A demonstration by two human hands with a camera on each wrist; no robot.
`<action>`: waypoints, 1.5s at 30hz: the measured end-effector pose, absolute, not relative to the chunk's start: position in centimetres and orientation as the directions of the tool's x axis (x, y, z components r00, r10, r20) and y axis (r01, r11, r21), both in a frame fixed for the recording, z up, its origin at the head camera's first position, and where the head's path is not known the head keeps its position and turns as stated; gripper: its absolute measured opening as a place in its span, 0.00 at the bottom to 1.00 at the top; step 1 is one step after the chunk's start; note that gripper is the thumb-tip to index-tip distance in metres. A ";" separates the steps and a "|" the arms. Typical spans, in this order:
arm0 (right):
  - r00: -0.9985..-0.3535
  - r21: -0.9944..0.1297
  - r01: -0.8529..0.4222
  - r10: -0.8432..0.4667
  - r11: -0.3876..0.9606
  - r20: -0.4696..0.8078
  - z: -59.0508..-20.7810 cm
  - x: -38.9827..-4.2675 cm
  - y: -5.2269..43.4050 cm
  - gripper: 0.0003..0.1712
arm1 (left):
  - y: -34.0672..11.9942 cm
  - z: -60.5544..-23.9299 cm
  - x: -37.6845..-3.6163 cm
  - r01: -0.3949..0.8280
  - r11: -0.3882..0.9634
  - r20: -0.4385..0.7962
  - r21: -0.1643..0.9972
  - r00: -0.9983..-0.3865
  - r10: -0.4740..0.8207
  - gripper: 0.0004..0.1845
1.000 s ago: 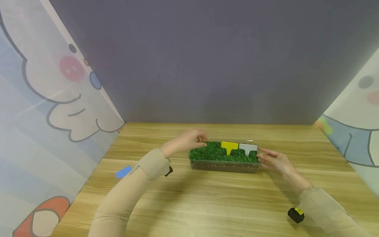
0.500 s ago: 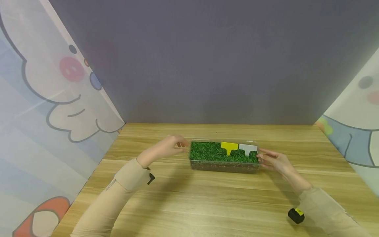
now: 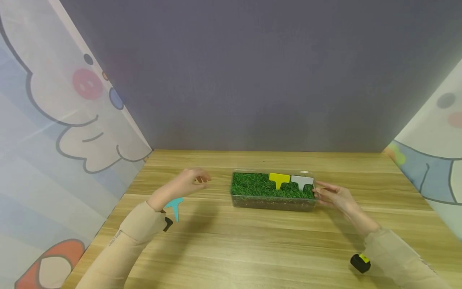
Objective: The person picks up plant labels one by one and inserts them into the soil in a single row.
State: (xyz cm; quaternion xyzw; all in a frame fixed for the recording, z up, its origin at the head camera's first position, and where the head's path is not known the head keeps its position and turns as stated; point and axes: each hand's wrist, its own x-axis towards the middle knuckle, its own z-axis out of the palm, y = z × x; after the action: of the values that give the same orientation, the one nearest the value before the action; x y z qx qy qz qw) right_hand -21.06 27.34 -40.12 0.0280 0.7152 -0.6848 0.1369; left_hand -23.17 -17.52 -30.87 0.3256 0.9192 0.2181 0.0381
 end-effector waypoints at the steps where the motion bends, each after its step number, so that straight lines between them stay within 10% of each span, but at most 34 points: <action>1: -0.961 -0.972 0.225 -0.148 0.059 -0.232 -40.1 -21.0 27.3 0.32 | -17.8 -30.9 -23.1 0.576 0.697 0.072 0.426 -0.790 0.609 0.10; 17: -0.955 -0.969 0.244 -0.164 0.032 -0.246 -43.7 -22.9 29.1 0.47 | -22.8 -32.7 -22.1 0.496 0.755 0.022 0.429 -0.841 0.540 0.13; 32: -0.956 -0.972 0.233 -0.182 0.005 -0.230 -43.1 -22.4 28.9 0.25 | -25.6 -35.2 -22.0 0.427 0.764 -0.047 0.483 -0.859 0.510 0.14; 45: -0.960 -0.975 0.222 -0.170 0.022 -0.223 -42.6 -22.1 28.6 0.36 | -26.9 -36.5 -22.1 0.294 0.836 -0.134 0.464 -0.909 0.395 0.18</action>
State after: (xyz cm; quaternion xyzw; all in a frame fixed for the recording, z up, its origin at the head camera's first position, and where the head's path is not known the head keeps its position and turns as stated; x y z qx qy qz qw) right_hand -22.14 28.63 -42.64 0.0187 0.7009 -0.6991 0.1404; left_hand -22.10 -26.91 -36.47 0.1810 0.9514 0.2222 0.1128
